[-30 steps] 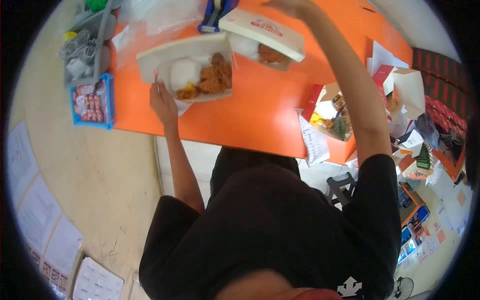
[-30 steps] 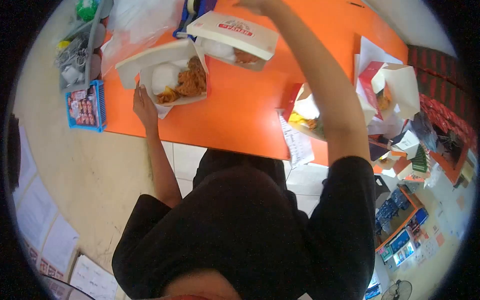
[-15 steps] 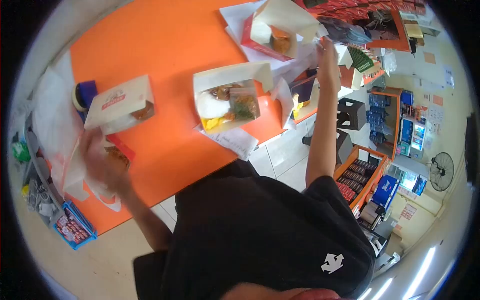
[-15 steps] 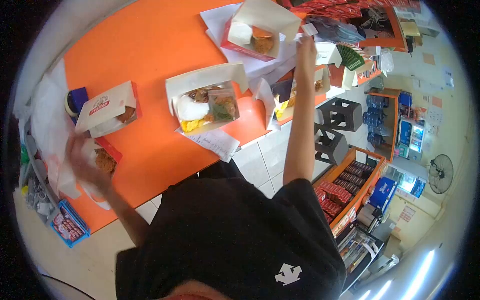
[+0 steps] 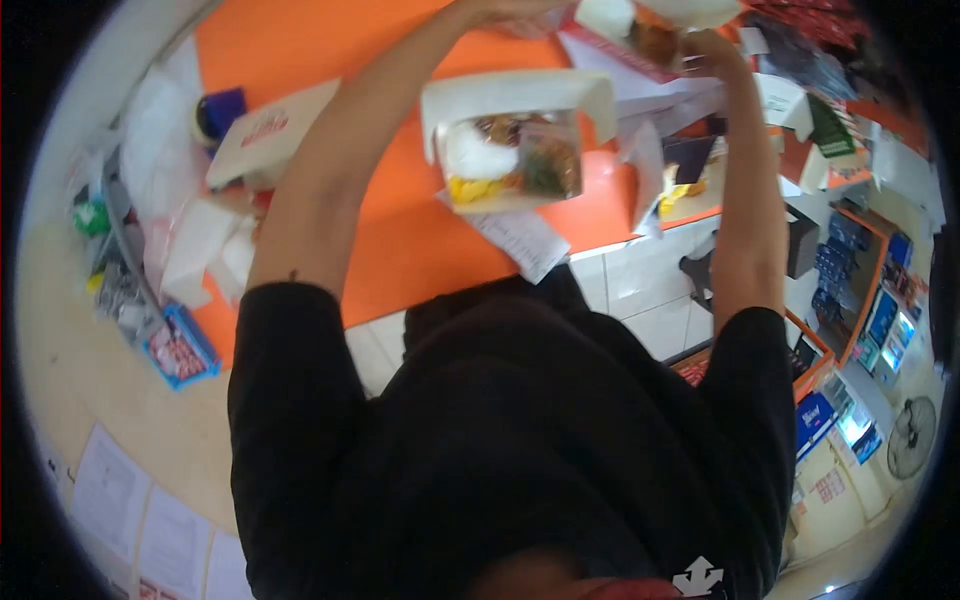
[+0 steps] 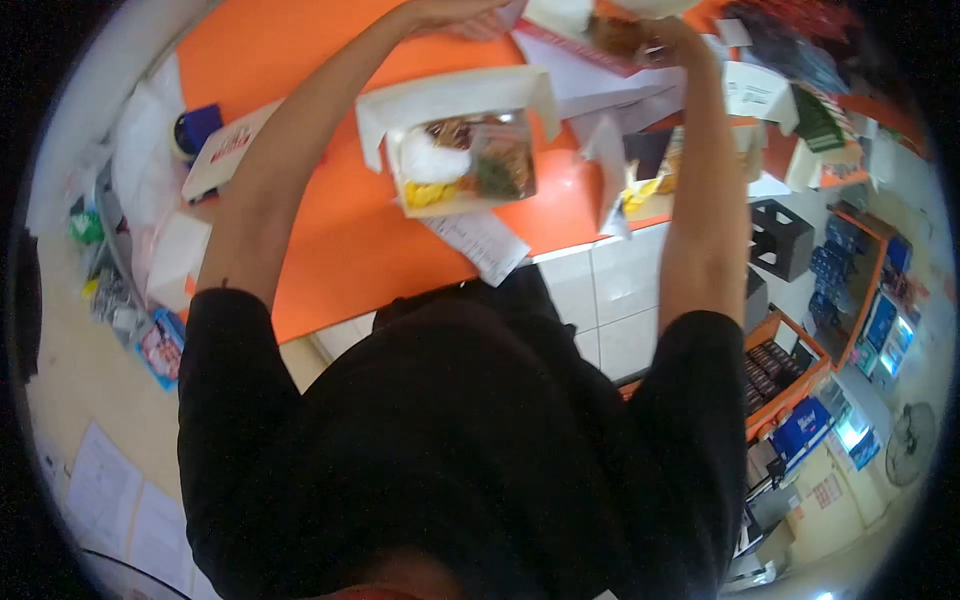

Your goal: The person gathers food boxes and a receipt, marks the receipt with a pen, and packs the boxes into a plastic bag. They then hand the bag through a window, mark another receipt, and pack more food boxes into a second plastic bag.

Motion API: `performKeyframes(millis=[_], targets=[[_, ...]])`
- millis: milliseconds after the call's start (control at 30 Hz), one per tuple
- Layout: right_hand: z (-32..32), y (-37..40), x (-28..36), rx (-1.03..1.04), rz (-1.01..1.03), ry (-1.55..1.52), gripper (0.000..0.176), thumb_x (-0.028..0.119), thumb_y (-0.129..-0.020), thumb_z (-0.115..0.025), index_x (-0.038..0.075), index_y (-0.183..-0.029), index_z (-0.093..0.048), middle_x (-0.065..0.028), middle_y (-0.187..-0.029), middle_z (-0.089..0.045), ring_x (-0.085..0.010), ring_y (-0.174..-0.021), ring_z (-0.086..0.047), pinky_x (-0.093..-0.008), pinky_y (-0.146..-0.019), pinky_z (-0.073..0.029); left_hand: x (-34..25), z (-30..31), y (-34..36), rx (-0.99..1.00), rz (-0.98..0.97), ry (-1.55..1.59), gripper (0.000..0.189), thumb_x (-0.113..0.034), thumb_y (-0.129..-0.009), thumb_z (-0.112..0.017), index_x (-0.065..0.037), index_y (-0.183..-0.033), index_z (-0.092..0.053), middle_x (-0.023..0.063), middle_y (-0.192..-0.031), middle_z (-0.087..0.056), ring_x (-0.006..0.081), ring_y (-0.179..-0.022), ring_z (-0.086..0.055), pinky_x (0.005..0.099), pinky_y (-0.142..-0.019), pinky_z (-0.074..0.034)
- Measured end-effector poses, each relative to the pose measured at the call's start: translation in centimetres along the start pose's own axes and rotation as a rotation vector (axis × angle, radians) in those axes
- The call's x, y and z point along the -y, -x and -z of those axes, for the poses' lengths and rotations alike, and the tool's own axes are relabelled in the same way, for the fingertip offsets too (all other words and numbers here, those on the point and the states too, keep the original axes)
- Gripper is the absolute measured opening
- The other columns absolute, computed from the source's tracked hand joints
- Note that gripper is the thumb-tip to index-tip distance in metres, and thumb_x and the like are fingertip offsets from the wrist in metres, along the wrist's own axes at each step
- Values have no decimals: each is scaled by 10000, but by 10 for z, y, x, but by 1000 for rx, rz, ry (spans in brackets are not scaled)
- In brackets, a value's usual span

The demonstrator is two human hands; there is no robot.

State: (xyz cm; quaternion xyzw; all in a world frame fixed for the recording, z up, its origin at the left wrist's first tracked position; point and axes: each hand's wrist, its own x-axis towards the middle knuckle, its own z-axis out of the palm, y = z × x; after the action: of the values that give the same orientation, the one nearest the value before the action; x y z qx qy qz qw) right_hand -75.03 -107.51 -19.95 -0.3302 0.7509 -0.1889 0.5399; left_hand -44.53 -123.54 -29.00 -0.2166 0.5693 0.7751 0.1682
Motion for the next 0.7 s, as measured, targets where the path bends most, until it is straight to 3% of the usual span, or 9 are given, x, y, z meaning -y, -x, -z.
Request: performKeyframes(millis=[133,200,333,467,533,567,600,633,700], targets=[[7,-6,-7,-6,-18,-35,268,228,-763,-621,41,-941,-548,-40,-865,-594,-192,-798,-606,-359,-687,-535,-16,6,-18,663,-18,406,498,-483,-862,-499,6,-822,-586,85,-674,-593,164,-553,-532,275,-528,-473],[-8,-1,4,-82,0,-3,272,192,-737,-651,35,-932,-546,-42,-864,-593,-184,-778,-611,-341,-662,-542,2,-8,-25,-417,-183,-48,562,-543,-871,-431,-10,-739,-550,91,-625,-565,157,-468,-509,251,-467,-471],[-39,-3,21,-261,257,37,331,170,-709,-665,10,-971,-543,-72,-826,-606,-173,-767,-619,-330,-654,-549,2,0,7,-562,-272,-134,597,-556,-867,-416,14,-763,-561,112,-644,-586,207,-516,-574,279,-488,-499],[-78,-29,42,-299,423,28,466,206,-728,-656,36,-1142,-526,-86,-855,-629,-170,-770,-630,-305,-666,-537,33,-4,92,-683,-281,-76,653,-587,-857,-415,44,-985,-525,194,-852,-604,283,-811,-630,362,-674,-524],[-140,21,97,-353,451,60,430,389,-885,-489,59,-1157,-527,-80,-891,-640,-181,-746,-608,-353,-698,-534,71,10,110,-749,-306,-14,690,-589,-855,-419,55,-1095,-490,223,-957,-598,306,-907,-619,399,-754,-516],[-147,-8,89,-402,724,271,425,427,-872,-503,63,-1084,-564,-42,-684,-618,-161,-571,-584,-337,-528,-526,124,39,100,-579,-213,135,712,-596,-856,-406,34,-1188,-417,227,-1044,-565,314,-931,-607,429,-799,-493],[-156,-27,92,-371,749,249,425,427,-872,-503,63,-1084,-564,-42,-684,-618,-161,-571,-584,-337,-528,-526,159,56,110,-415,-119,287,750,-604,-858,-394,13,-1281,-345,231,-1131,-533,321,-955,-595,459,-845,-469],[-171,-43,97,-414,720,591,426,357,-815,-571,68,-1127,-541,-69,-776,-632,-174,-684,-613,-325,-614,-525,128,-2,156,-566,-219,166,728,-597,-870,-369,-55,-1349,-284,222,-1223,-489,337,-1026,-556,491,-896,-426],[-188,-65,104,-448,706,980,471,319,-780,-612,87,-1178,-513,-107,-890,-650,-210,-817,-642,-332,-724,-518,148,26,142,-586,-137,212,661,-559,-879,-405,-99,-1343,-307,182,-1214,-512,329,-1079,-515,511,-945,-374]])
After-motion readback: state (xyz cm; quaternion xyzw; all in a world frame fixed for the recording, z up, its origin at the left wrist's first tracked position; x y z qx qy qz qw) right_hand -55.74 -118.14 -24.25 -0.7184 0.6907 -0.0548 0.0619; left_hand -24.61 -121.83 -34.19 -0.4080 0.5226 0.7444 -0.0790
